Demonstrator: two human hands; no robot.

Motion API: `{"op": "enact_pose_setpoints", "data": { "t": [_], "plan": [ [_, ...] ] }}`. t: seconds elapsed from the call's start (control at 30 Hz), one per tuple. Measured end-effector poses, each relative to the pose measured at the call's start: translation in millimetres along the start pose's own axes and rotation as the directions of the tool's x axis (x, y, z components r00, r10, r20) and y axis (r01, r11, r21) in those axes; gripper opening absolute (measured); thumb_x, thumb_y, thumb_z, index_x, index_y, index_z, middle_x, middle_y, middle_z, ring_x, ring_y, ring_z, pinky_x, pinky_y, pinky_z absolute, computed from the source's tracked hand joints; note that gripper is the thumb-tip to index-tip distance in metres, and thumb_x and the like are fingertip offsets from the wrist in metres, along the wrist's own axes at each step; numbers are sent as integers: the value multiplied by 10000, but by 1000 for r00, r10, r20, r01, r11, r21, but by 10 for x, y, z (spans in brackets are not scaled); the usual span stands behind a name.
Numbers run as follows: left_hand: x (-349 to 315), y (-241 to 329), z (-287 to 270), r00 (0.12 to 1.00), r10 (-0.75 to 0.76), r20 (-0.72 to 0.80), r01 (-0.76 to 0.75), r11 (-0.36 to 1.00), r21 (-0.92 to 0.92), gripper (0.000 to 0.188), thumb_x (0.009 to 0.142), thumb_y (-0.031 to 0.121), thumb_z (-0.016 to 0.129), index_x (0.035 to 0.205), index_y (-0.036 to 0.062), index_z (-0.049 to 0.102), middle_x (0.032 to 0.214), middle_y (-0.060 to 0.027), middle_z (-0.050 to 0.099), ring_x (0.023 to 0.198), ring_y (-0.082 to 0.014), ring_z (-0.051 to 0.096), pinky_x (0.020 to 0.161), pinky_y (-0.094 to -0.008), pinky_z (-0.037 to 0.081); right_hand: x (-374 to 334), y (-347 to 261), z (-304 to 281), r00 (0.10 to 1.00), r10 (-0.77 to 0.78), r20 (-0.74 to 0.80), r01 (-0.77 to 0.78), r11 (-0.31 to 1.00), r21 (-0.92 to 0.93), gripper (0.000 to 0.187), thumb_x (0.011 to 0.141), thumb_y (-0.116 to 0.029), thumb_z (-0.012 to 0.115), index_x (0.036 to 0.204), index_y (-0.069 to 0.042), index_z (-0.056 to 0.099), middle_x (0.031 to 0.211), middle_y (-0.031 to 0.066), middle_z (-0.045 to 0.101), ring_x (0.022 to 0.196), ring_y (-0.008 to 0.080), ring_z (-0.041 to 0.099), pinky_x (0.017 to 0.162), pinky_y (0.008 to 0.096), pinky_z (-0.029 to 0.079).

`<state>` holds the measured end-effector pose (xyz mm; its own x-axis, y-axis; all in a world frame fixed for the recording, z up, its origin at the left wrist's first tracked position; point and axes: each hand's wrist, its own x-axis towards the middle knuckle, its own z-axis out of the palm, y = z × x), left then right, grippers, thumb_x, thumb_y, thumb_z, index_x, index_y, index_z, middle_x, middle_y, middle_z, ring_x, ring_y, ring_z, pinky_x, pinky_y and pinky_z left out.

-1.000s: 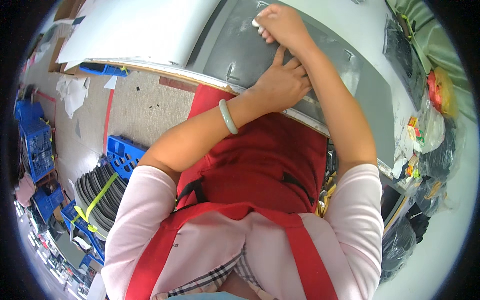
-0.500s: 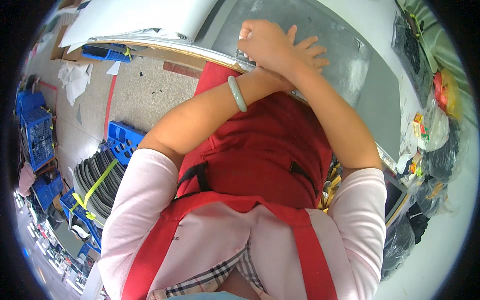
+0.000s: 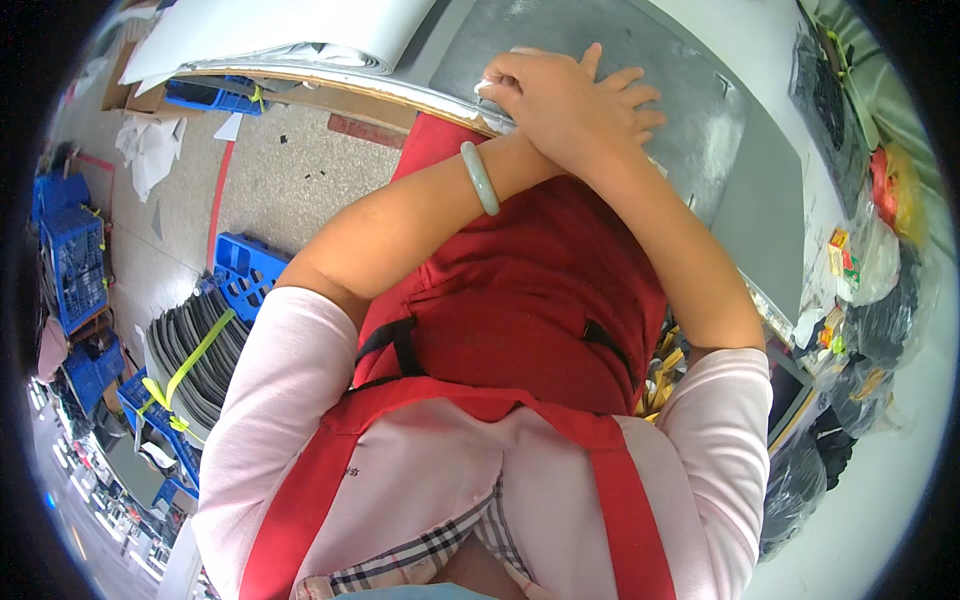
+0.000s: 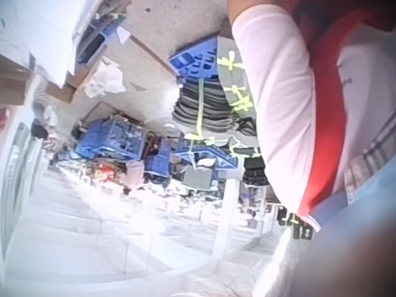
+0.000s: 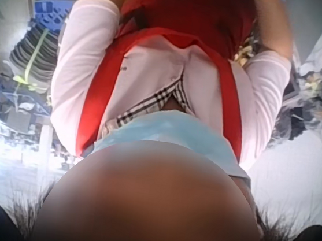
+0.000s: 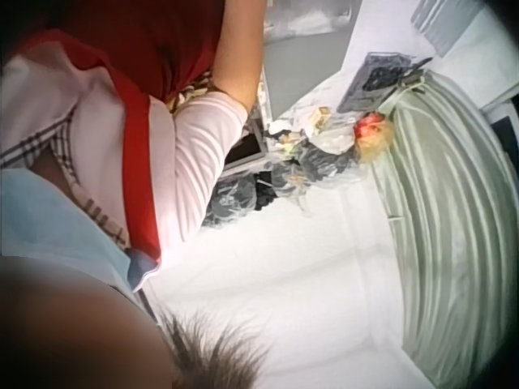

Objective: Applying adhesive or cleaner to the edges of rectangular metal or plastic panels using a small circular sponge or pad.

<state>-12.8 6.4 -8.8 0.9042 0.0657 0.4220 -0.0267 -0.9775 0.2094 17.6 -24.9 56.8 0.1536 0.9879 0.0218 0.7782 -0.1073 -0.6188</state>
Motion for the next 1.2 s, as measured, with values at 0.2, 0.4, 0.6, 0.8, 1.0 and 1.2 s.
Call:
{"op": "enact_pose_setpoints", "data": {
  "t": [0.2, 0.4, 0.6, 0.8, 1.0, 1.2],
  "plan": [
    [5, -15, 50, 998, 28, -52, -28, 1000, 8, 405, 964, 394, 511, 1314, 217, 612, 1448, -31, 517, 1407, -281, 410, 1119, -668, 269, 45, -79, 40, 998, -49, 50, 63, 944, -324, 178, 887, -178, 647, 883, -1, 640, 906, 180, 651, 837, 411, 634, 767, 461, 499],
    [-77, -98, 359, 940, -162, -299, -33, 832, -553, 359, 932, 323, 580, 1246, 164, 651, 1298, -73, 589, 1351, -299, 463, 1111, -709, 254, -144, 116, -206, 979, 31, -202, -2, 990, 141, 158, 904, -166, 702, 1006, -45, 713, 896, 44, 682, 821, 127, 617, 779, 271, 489],
    [63, 101, -32, 998, -55, 18, 55, 998, -33, 333, 998, 337, 527, 1265, 188, 657, 1396, -26, 555, 1396, -252, 423, 1147, -670, 231, -1077, 1651, -1039, 647, 426, -632, -496, 865, 75, 223, 887, -227, 753, 978, -26, 728, 891, 24, 696, 854, 117, 624, 786, 288, 492],
    [-7, 44, -9, 997, -69, -25, 68, 997, -25, 320, 1001, 322, 527, 1270, 194, 644, 1381, -25, 567, 1380, -246, 441, 1143, -665, 248, -1186, 1799, -1022, 521, 587, -619, -475, 802, 361, 248, 874, -222, 779, 984, -7, 722, 947, 32, 700, 860, 150, 627, 816, 284, 489],
    [16, 49, -44, 992, -39, -116, 35, 999, -40, 291, 974, 282, 565, 1225, 168, 657, 1325, -38, 596, 1320, -244, 490, 1142, -579, 310, -1332, 2021, -1200, 603, 741, -297, -308, 559, 770, 246, 893, -231, 773, 1072, -82, 693, 993, -1, 672, 926, 108, 602, 844, 272, 471],
    [-299, 632, -259, 914, 234, -331, -318, 920, -228, 293, 851, 117, 651, 1138, 62, 673, 1110, -88, 660, 1030, -290, 637, 911, -418, 511, -1536, 1637, -1265, 713, 647, -271, -271, 610, 744, 183, 920, -195, 736, 1053, -76, 696, 1009, 7, 668, 989, 105, 582, 912, 259, 427]
  ]
}}
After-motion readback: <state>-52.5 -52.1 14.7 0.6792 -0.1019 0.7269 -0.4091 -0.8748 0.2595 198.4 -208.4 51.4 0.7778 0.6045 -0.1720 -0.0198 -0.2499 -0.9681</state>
